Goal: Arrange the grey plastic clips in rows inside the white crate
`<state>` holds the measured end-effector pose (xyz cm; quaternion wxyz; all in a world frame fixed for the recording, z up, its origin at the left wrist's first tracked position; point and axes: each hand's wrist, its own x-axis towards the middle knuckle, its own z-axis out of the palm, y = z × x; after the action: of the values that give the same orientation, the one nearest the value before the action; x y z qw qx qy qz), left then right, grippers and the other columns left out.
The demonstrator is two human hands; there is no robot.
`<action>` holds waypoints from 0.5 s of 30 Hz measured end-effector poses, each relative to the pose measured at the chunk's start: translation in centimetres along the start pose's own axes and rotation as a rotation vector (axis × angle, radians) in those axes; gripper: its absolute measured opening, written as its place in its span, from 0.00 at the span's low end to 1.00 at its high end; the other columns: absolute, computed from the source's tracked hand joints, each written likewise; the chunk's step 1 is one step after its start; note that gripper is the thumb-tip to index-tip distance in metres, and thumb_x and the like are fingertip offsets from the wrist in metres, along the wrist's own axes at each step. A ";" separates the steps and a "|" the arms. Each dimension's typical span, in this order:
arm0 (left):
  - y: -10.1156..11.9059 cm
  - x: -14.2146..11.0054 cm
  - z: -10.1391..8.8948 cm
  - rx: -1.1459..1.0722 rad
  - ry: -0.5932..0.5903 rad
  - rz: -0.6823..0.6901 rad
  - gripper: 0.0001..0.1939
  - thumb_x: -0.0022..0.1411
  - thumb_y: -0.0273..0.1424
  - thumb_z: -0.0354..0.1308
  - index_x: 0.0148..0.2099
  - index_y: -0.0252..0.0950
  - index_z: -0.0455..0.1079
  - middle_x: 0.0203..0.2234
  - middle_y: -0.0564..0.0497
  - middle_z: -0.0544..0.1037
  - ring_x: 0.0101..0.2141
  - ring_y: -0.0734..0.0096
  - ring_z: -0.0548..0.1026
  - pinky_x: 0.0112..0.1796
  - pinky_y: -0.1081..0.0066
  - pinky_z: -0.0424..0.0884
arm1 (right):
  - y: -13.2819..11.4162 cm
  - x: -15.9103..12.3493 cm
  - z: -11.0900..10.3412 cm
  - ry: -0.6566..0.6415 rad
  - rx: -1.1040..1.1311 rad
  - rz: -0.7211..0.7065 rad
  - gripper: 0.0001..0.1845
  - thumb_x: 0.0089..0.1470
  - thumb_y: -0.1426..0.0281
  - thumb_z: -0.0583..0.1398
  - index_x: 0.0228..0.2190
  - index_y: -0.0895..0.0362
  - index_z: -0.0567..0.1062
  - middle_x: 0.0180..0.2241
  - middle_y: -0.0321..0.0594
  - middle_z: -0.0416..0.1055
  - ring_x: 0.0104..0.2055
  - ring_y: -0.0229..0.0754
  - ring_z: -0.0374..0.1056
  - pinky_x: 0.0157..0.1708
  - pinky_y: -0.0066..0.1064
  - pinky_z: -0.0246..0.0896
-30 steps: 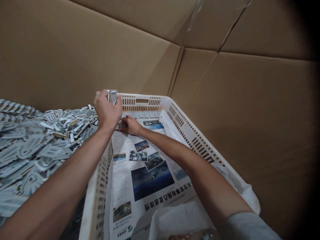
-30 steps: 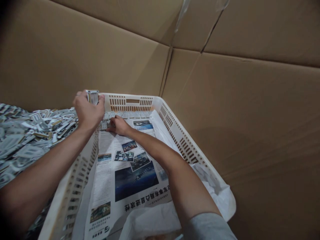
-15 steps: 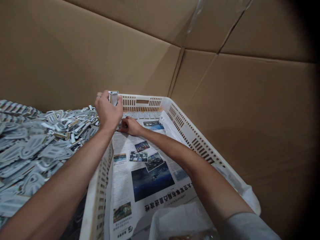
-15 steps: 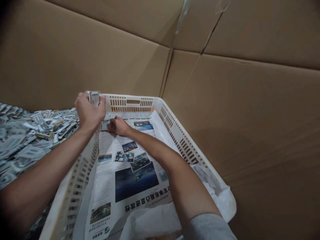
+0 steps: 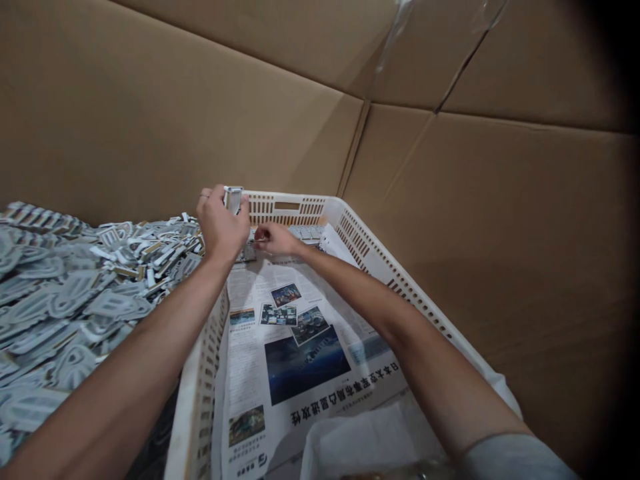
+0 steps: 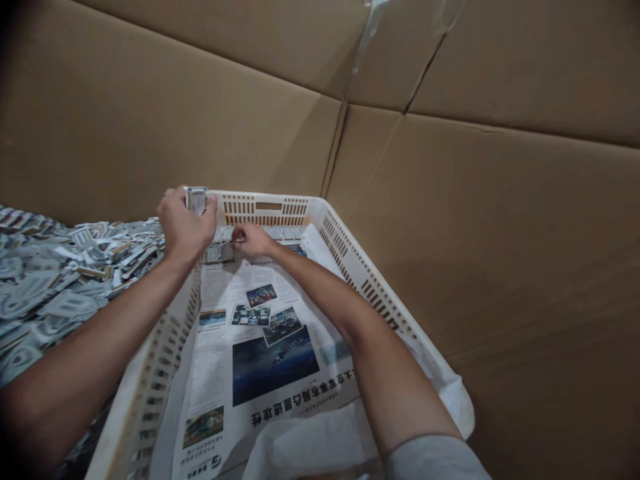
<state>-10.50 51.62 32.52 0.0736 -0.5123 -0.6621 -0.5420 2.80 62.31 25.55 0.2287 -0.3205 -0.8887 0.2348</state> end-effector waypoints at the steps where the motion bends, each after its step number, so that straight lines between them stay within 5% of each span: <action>1: 0.0 0.0 0.0 0.001 -0.023 0.000 0.10 0.63 0.37 0.60 0.36 0.39 0.64 0.40 0.41 0.75 0.48 0.47 0.75 0.53 0.49 0.72 | -0.3 0.1 -1.3 0.041 0.071 0.031 0.05 0.54 0.78 0.63 0.35 0.61 0.75 0.33 0.35 0.71 0.36 0.37 0.65 0.39 0.27 0.59; 7: -0.2 -0.1 0.3 0.040 -0.251 0.034 0.10 0.54 0.28 0.64 0.40 0.36 0.71 0.40 0.41 0.78 0.46 0.49 0.77 0.52 0.54 0.73 | -4.7 -0.6 -7.5 0.136 0.465 -0.096 0.18 0.52 0.77 0.63 0.47 0.58 0.72 0.44 0.38 0.74 0.45 0.38 0.70 0.46 0.30 0.66; 15: 0.1 -0.5 0.2 0.048 -0.411 0.158 0.21 0.50 0.22 0.60 0.48 0.33 0.76 0.46 0.39 0.81 0.48 0.47 0.78 0.51 0.57 0.73 | -9.1 -2.2 -8.2 0.073 0.321 -0.230 0.10 0.57 0.66 0.68 0.35 0.59 0.76 0.36 0.35 0.73 0.40 0.36 0.68 0.44 0.29 0.65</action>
<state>-10.10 51.51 32.13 -0.0084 -0.6602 -0.6338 -0.4029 4.69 56.82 36.49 0.3342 -0.1845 -0.8617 0.3343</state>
